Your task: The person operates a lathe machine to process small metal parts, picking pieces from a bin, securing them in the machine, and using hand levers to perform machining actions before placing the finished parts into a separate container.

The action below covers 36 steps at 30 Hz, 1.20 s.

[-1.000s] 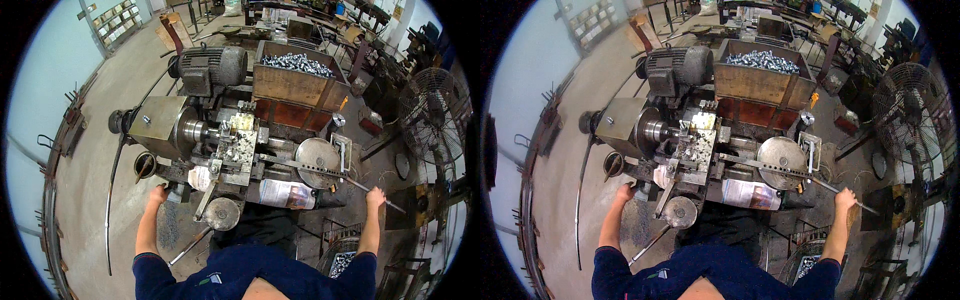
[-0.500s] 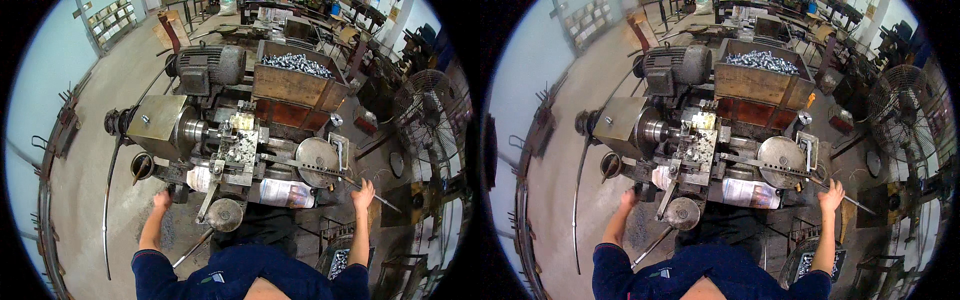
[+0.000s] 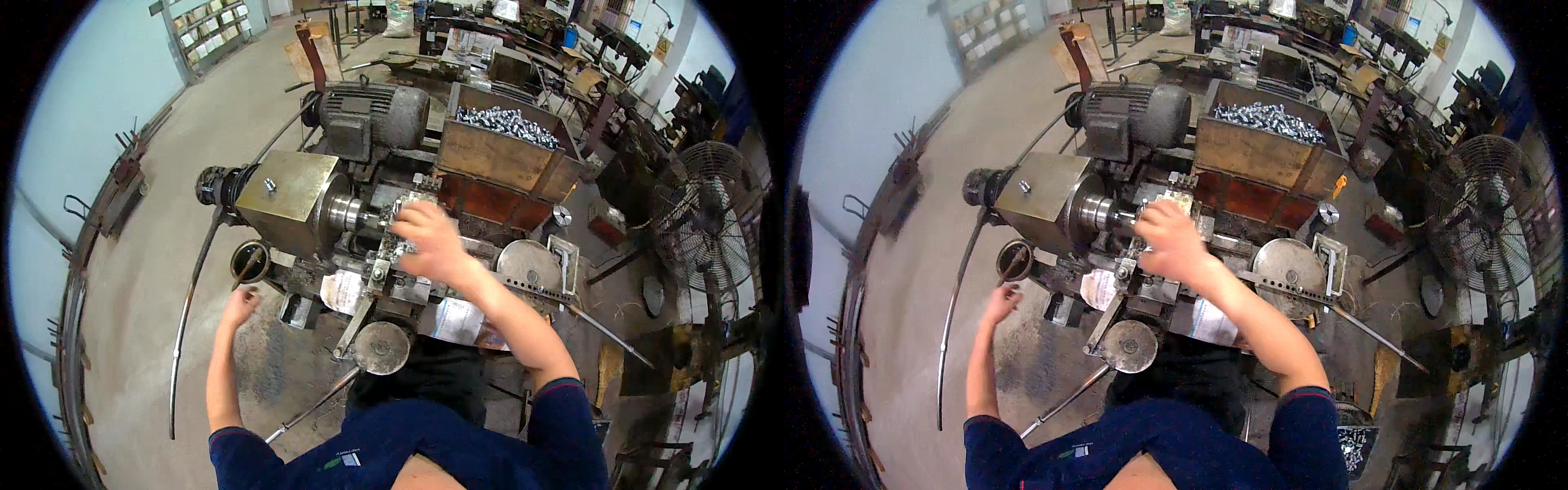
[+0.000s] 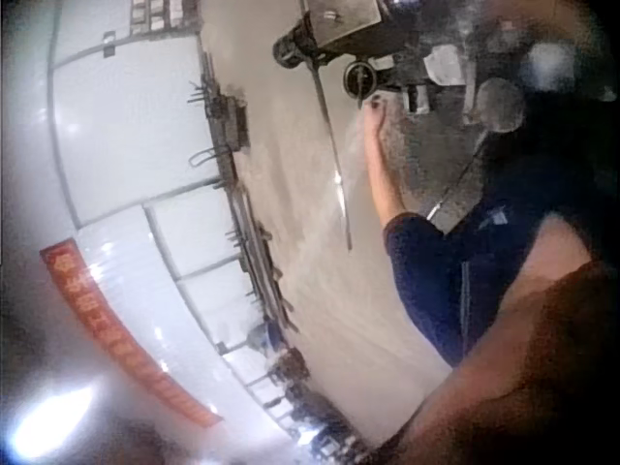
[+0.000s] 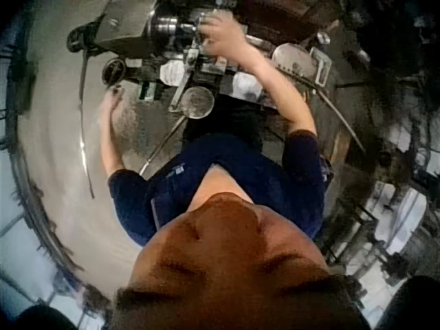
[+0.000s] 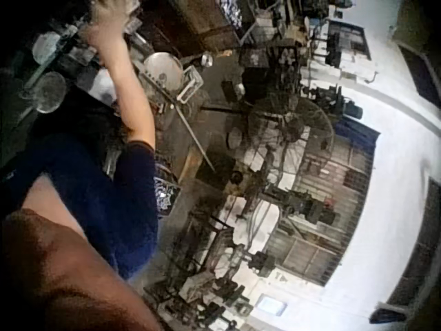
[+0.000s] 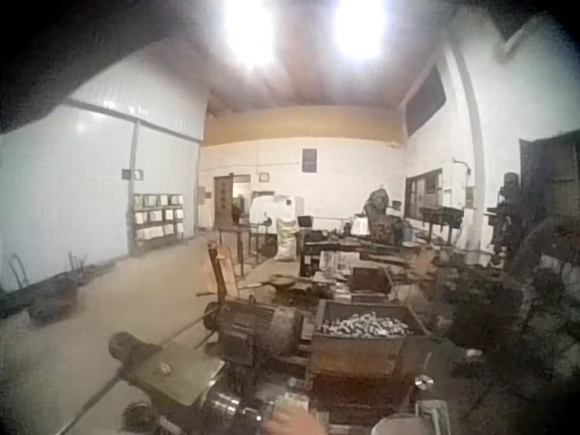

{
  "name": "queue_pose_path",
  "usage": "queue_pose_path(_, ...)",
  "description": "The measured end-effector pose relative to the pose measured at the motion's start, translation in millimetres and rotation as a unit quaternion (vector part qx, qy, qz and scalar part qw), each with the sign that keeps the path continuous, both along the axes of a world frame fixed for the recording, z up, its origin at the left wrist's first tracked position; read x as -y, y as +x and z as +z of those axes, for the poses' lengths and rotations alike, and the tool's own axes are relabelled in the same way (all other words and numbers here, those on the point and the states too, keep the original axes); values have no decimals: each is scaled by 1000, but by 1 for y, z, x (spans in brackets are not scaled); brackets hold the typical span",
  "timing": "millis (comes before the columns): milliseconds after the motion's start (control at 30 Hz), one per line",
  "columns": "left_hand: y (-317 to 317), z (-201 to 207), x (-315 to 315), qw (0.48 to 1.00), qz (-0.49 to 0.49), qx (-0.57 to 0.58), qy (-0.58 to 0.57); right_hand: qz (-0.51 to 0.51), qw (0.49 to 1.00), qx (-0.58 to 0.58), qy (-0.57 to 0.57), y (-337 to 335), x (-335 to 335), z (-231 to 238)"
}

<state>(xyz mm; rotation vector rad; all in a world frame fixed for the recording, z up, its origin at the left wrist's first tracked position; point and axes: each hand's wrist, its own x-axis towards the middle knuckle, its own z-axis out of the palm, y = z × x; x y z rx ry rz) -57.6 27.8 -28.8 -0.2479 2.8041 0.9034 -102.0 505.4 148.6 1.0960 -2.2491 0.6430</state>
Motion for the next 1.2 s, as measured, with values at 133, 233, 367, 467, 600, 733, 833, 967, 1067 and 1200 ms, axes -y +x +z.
queue_pose_path(133, 29, 115, 36, 961, 105, -228, -115, -120, 935, 101, 317, -40, 71, -12)
queue_pose_path(233, 74, 99, 119, 883, 198, -324, -274, -121, 918, 125, 356, -47, 93, -13)
queue_pose_path(367, 94, 53, 51, 902, 264, -176, -292, -133, 916, 114, 361, -58, 80, -23)
queue_pose_path(467, 111, 76, -36, 907, 266, -129, -299, -114, 920, 122, 355, -54, 79, -30)
queue_pose_path(600, 117, 72, -16, 920, 252, -137, -267, -114, 919, 115, 358, -49, 83, -24)
queue_pose_path(733, 96, 80, -6, 953, 168, -118, -222, -140, 931, 95, 325, -40, 64, -7)
queue_pose_path(833, 76, 69, 30, 987, 127, -82, -46, -141, 964, 21, 226, -28, 17, 31)
queue_pose_path(967, 62, 56, 37, 972, 170, -70, 148, -223, 964, -2, 142, -59, -52, 63)
queue_pose_path(1067, 54, 57, 29, 975, 153, -102, 126, -363, 921, -104, 97, -70, -94, 69)
queue_pose_path(1200, 63, 57, 35, 965, 160, -114, 175, -297, 955, 14, 19, -41, -112, 55)
